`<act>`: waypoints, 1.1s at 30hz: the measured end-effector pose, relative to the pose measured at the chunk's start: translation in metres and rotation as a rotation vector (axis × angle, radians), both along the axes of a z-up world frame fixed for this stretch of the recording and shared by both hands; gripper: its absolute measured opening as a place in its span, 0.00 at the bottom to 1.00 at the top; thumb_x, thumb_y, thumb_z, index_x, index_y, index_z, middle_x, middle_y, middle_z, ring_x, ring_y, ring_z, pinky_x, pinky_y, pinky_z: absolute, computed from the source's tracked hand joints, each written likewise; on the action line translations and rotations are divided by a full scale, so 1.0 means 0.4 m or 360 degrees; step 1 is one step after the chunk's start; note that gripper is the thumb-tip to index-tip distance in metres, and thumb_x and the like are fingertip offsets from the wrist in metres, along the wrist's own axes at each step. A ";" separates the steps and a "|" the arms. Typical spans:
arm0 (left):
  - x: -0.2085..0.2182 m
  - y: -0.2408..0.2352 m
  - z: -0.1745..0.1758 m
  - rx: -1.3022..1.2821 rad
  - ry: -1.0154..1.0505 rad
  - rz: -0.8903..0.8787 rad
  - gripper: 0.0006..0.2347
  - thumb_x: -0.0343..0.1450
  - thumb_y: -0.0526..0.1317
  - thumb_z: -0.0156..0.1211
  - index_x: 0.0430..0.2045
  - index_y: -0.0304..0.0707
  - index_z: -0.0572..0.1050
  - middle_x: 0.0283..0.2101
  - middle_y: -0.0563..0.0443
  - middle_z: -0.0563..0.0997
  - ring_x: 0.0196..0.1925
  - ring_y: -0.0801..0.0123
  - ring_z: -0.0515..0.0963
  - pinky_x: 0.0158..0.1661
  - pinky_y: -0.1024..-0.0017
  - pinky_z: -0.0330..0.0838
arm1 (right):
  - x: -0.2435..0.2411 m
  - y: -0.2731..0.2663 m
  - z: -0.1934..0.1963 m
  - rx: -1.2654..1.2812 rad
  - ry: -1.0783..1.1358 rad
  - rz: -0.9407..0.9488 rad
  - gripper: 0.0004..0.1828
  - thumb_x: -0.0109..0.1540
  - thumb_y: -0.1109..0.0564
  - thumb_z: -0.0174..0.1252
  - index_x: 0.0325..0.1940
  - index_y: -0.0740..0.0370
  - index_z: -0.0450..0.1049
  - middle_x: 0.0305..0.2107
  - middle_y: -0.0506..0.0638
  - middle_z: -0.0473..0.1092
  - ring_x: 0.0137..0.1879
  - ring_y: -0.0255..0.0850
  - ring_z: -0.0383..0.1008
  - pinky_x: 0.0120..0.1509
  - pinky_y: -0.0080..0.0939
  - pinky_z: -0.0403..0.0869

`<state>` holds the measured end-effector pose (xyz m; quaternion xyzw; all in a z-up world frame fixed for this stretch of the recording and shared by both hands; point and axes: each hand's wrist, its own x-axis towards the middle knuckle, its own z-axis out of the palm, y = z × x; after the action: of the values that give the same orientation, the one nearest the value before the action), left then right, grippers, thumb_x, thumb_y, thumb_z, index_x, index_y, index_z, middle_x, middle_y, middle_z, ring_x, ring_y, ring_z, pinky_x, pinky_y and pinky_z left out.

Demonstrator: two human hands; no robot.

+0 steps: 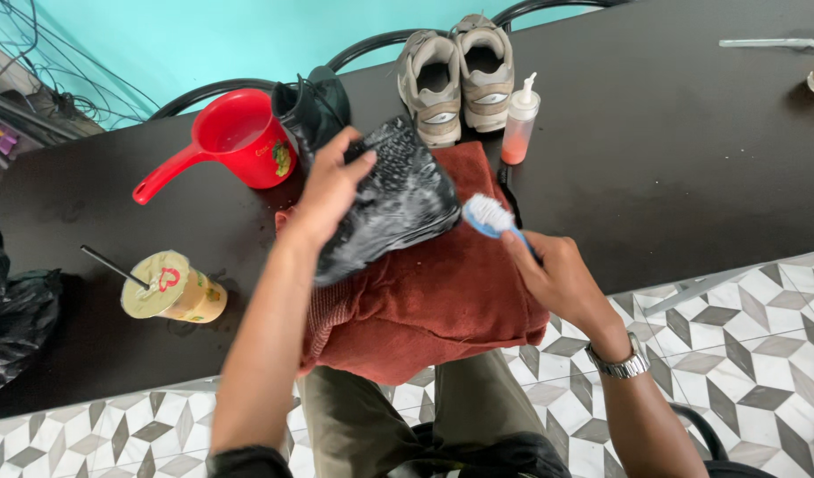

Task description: The person scrubs a black boot with a blue toothbrush and white cleaning paste on a brown towel. They repeatedly dip the brush into a red mug of water and continue scrubbing the boot's surface.

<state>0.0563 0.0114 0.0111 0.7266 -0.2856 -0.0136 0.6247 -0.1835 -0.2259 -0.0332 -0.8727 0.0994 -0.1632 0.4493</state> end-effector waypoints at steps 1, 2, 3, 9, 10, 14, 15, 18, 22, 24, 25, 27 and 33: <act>0.027 0.002 0.003 0.0000 0.0001 0.0002 0.10 0.74 0.34 0.64 0.49 0.40 0.80 0.47 0.50 0.81 0.54 0.64 0.75 0.60 0.63 0.69 | -0.008 -0.001 0.006 0.0000 0.0001 0.0002 0.31 0.76 0.47 0.51 0.19 0.60 0.64 0.09 0.56 0.62 0.25 0.35 0.60 0.27 0.45 0.62; 0.055 0.010 0.009 -0.0018 0.0113 -0.0092 0.10 0.72 0.35 0.66 0.48 0.41 0.81 0.47 0.50 0.82 0.53 0.65 0.76 0.59 0.63 0.69 | -0.014 0.001 0.012 0.0026 -0.0031 0.0057 0.31 0.75 0.48 0.51 0.18 0.59 0.64 0.09 0.55 0.61 0.25 0.34 0.60 0.27 0.43 0.63; 0.083 0.018 0.014 -0.0036 0.0225 -0.0185 0.10 0.71 0.35 0.68 0.46 0.42 0.81 0.46 0.50 0.82 0.51 0.66 0.77 0.57 0.64 0.69 | -0.019 0.005 0.018 0.0051 -0.0064 0.0112 0.30 0.75 0.49 0.52 0.18 0.58 0.64 0.09 0.55 0.61 0.26 0.32 0.59 0.27 0.42 0.64; 0.072 0.002 -0.014 0.0363 0.0231 -0.0083 0.09 0.64 0.43 0.73 0.37 0.54 0.84 0.38 0.59 0.82 0.44 0.71 0.78 0.47 0.74 0.69 | -0.004 0.037 0.029 -0.0054 -0.0200 0.0334 0.25 0.72 0.51 0.56 0.20 0.58 0.67 0.09 0.56 0.63 0.22 0.37 0.62 0.26 0.44 0.64; 0.076 -0.001 -0.034 0.0363 0.0236 -0.0083 0.09 0.64 0.43 0.73 0.37 0.54 0.84 0.38 0.59 0.82 0.44 0.71 0.78 0.47 0.74 0.69 | 0.008 0.045 0.040 -0.0053 -0.0195 0.0334 0.25 0.72 0.51 0.56 0.20 0.58 0.67 0.09 0.56 0.63 0.22 0.37 0.62 0.26 0.44 0.64; 0.079 -0.010 -0.075 0.0400 0.0274 -0.0107 0.12 0.66 0.44 0.72 0.43 0.52 0.84 0.46 0.56 0.83 0.53 0.69 0.79 0.56 0.71 0.68 | 0.051 0.035 0.041 -0.0266 -0.0180 0.0327 0.22 0.71 0.50 0.58 0.24 0.61 0.69 0.12 0.64 0.65 0.20 0.57 0.64 0.29 0.52 0.66; 0.078 -0.010 -0.075 0.0363 0.0312 -0.0102 0.14 0.68 0.43 0.72 0.47 0.47 0.83 0.52 0.50 0.83 0.58 0.65 0.79 0.61 0.67 0.67 | 0.062 0.023 0.029 -0.0268 -0.0172 0.0258 0.22 0.72 0.50 0.58 0.25 0.60 0.69 0.12 0.63 0.65 0.20 0.54 0.64 0.30 0.50 0.66; 0.065 -0.014 -0.055 0.0442 0.0282 -0.0144 0.07 0.65 0.42 0.70 0.36 0.51 0.84 0.37 0.58 0.81 0.44 0.70 0.79 0.48 0.75 0.70 | 0.034 0.056 0.078 -0.0221 -0.0081 0.0459 0.26 0.70 0.49 0.58 0.18 0.58 0.67 0.08 0.57 0.63 0.17 0.47 0.60 0.27 0.44 0.65; 0.033 -0.017 -0.020 0.0445 0.0238 -0.0154 0.06 0.66 0.42 0.70 0.34 0.53 0.84 0.35 0.59 0.81 0.41 0.71 0.79 0.47 0.76 0.70 | 0.057 0.017 0.080 -0.0341 -0.0195 0.0317 0.30 0.74 0.51 0.55 0.17 0.57 0.62 0.05 0.52 0.58 0.14 0.41 0.55 0.25 0.40 0.62; 0.031 -0.012 -0.025 0.0403 0.0175 -0.0160 0.06 0.67 0.42 0.69 0.35 0.50 0.83 0.37 0.56 0.81 0.44 0.68 0.78 0.50 0.73 0.71 | 0.032 0.054 0.104 -0.0313 -0.0065 0.0535 0.28 0.70 0.50 0.58 0.18 0.63 0.66 0.09 0.65 0.64 0.16 0.58 0.60 0.27 0.51 0.64; 0.005 -0.013 -0.017 0.0402 0.0172 -0.0160 0.06 0.67 0.42 0.69 0.35 0.50 0.83 0.37 0.56 0.81 0.44 0.68 0.78 0.50 0.73 0.71 | 0.023 0.044 0.107 -0.0315 -0.0068 0.0535 0.28 0.70 0.50 0.58 0.18 0.63 0.66 0.09 0.65 0.64 0.16 0.58 0.60 0.27 0.51 0.64; -0.054 -0.011 -0.012 0.0406 -0.0013 -0.0207 0.07 0.69 0.40 0.69 0.38 0.44 0.83 0.37 0.47 0.83 0.47 0.65 0.80 0.51 0.69 0.72 | -0.003 0.029 0.102 -0.0264 0.0085 0.0535 0.28 0.70 0.51 0.57 0.16 0.59 0.67 0.06 0.55 0.65 0.15 0.48 0.62 0.27 0.46 0.66; -0.177 0.002 -0.020 0.0540 -0.0239 0.0216 0.10 0.69 0.46 0.61 0.37 0.41 0.78 0.35 0.35 0.79 0.45 0.39 0.81 0.48 0.50 0.72 | -0.027 -0.053 -0.027 0.0131 -0.0038 0.0180 0.32 0.76 0.49 0.53 0.15 0.55 0.64 0.09 0.40 0.59 0.23 0.32 0.58 0.27 0.37 0.62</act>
<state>-0.0146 0.0124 0.0030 0.8380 -0.2753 0.0348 0.4699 -0.1942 -0.2469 -0.0441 -0.8556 0.0512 -0.1438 0.4945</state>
